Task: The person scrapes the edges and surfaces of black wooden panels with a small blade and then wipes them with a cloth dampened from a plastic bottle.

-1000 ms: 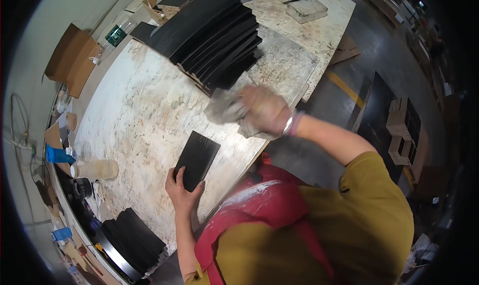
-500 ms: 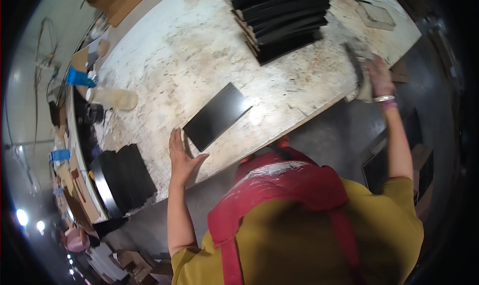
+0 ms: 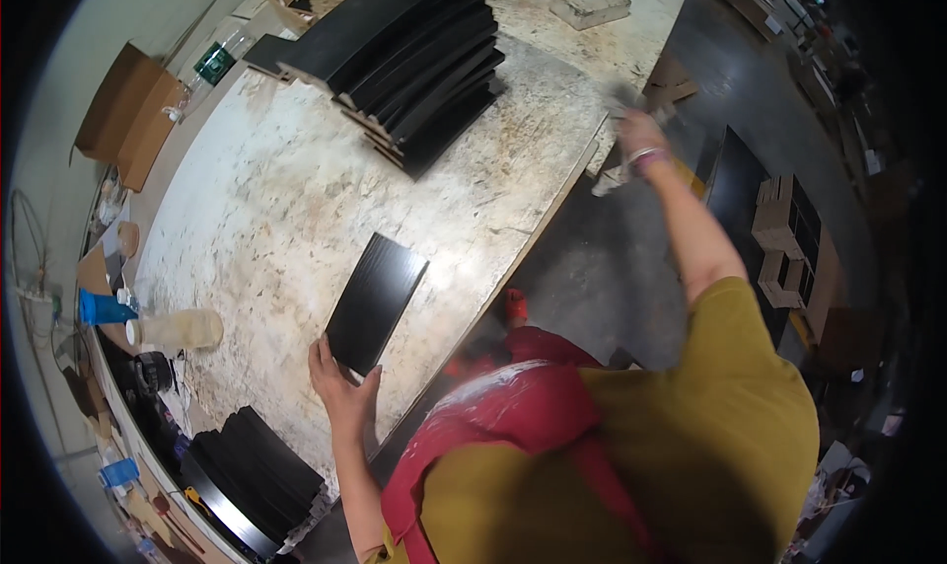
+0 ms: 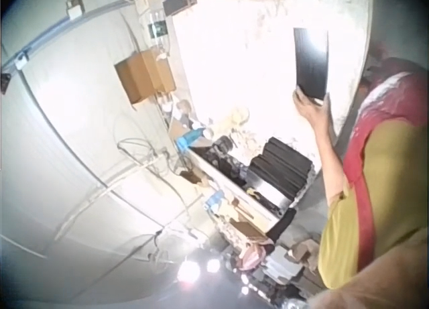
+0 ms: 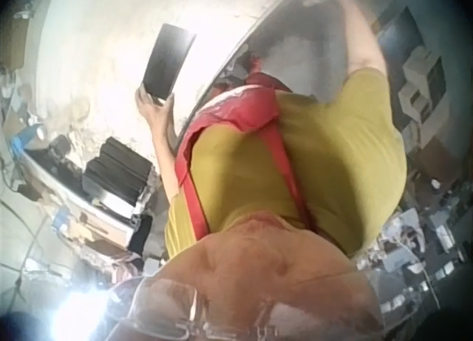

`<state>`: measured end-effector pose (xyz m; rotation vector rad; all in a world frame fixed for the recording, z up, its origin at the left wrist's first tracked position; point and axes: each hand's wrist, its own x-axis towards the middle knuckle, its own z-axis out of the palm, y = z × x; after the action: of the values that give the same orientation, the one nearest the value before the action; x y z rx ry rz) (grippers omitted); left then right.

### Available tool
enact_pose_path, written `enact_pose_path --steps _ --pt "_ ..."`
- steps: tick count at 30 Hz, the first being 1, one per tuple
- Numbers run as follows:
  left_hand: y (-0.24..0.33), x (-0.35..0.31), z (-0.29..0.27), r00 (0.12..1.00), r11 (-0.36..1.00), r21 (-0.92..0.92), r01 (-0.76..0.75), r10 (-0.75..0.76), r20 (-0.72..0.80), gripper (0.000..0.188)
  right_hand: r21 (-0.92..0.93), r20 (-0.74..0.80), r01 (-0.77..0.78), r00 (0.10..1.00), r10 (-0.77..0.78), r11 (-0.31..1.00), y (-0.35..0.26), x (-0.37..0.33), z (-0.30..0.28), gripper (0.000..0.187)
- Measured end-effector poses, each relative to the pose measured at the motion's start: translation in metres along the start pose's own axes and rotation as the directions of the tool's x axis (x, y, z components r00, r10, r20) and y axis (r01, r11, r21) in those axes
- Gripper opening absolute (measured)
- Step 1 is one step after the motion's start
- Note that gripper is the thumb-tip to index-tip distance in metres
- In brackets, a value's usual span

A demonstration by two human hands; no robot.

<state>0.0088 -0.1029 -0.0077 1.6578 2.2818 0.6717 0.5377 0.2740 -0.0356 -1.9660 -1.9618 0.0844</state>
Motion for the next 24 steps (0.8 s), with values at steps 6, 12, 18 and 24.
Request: enact_pose_path --steps 6,12,18,24 --pt "-0.02 0.006 0.001 0.998 0.975 -0.217 -0.055 0.047 -0.043 0.095 0.369 0.243 -0.37 0.924 0.296 0.852 0.115 -0.046 -0.055 0.04" --pt "-0.021 -0.014 -0.001 1.0 0.994 -0.109 0.002 -0.005 -0.028 0.114 0.383 0.168 0.292 0.911 -0.377 0.876 -0.252 -0.168 -0.076 0.03" --pt "-0.02 -0.014 0.009 0.993 0.97 -0.216 0.114 -0.103 0.059 0.112 0.514 0.33 0.571 0.558 -0.762 0.641 -0.396 -0.263 0.027 0.019" --pt "-0.029 -0.018 0.008 0.987 0.985 -0.128 -0.111 0.094 -0.13 0.107 0.032 -0.035 0.417 0.908 -0.416 0.908 -0.234 -0.127 0.038 0.024"
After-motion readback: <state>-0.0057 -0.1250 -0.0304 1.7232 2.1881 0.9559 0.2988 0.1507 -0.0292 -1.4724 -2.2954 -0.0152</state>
